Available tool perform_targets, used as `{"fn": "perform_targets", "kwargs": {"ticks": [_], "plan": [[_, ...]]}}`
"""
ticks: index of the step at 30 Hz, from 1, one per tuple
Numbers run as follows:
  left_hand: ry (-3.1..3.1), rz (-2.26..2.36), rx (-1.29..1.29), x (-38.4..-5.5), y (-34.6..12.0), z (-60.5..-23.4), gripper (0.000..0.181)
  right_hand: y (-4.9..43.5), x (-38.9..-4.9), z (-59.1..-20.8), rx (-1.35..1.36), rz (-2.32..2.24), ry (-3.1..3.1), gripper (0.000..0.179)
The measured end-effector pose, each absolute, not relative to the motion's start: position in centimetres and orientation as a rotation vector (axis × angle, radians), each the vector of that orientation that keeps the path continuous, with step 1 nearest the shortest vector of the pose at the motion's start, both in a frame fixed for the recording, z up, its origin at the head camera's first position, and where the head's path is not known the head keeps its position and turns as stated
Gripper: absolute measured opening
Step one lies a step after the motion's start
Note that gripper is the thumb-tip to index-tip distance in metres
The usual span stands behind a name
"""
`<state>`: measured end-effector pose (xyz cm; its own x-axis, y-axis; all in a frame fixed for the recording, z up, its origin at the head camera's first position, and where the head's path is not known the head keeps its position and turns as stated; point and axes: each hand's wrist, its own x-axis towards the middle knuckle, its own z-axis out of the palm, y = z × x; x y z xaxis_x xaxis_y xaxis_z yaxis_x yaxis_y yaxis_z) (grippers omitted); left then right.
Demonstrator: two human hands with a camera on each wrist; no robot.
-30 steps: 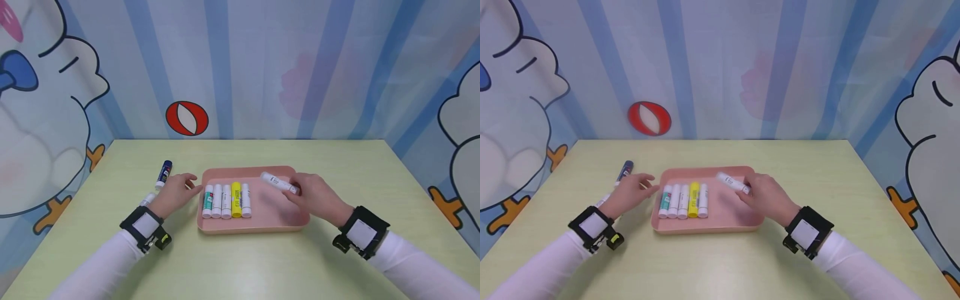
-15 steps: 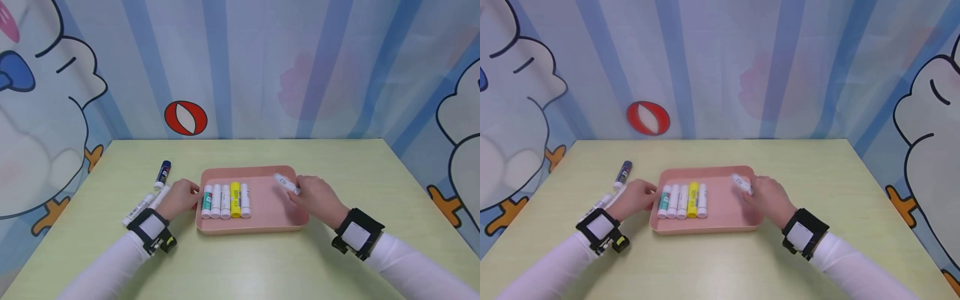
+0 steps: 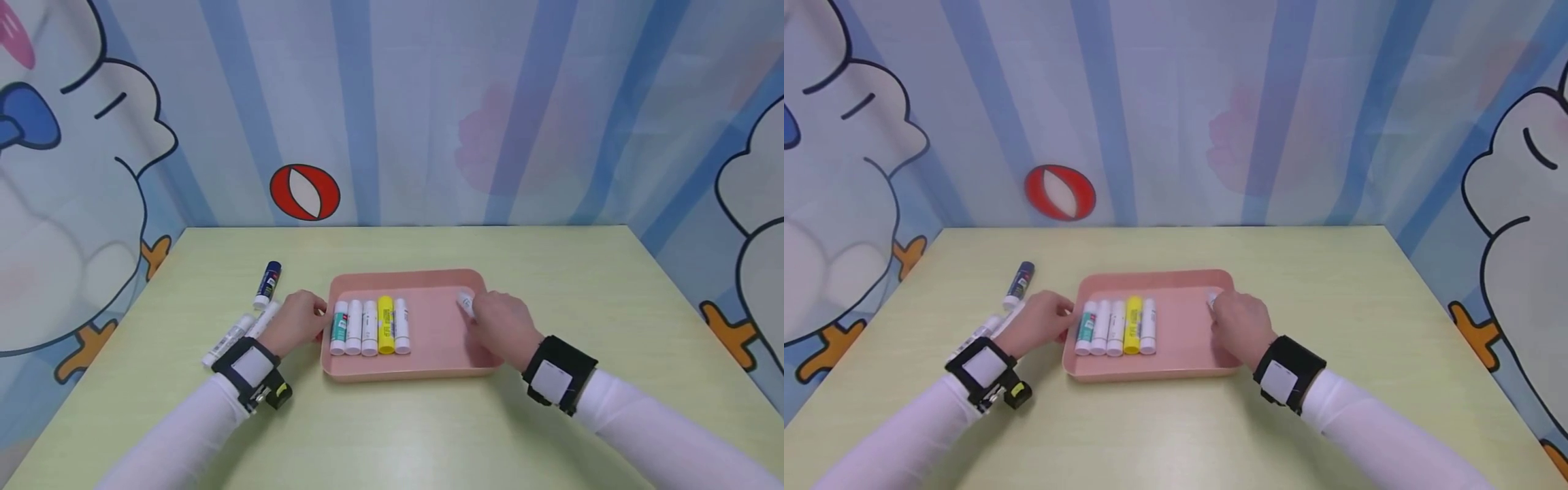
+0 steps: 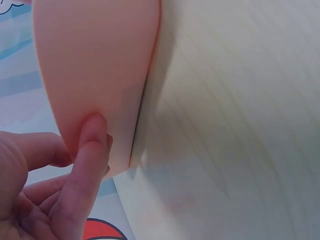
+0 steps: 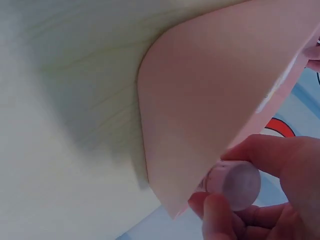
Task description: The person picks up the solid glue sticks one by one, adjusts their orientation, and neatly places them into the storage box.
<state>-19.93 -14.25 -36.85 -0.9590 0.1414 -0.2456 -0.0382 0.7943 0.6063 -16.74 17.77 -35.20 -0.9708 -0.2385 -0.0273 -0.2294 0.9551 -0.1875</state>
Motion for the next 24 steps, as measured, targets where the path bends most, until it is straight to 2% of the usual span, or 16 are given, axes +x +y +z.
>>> {"fn": "perform_targets", "kwargs": {"ticks": [6,9,12,24], "plan": [[2.71,0.92,0.064,-20.0,-14.1,-36.8,0.026,17.4,-16.8,-35.7,-0.441,-0.145,3.082,0.014],[2.709,0.924,0.053,-19.9,-14.1,-36.8,0.026,17.2,-16.9,-35.9,-0.465,-0.051,3.067,0.019],[2.708,0.921,0.042,-20.0,-14.1,-36.9,0.025,16.9,-17.0,-36.1,-0.465,0.022,3.057,0.01],[2.708,0.912,0.03,-20.0,-14.0,-36.8,0.025,16.3,-17.5,-36.3,-0.547,0.306,3.08,0.024]]}}
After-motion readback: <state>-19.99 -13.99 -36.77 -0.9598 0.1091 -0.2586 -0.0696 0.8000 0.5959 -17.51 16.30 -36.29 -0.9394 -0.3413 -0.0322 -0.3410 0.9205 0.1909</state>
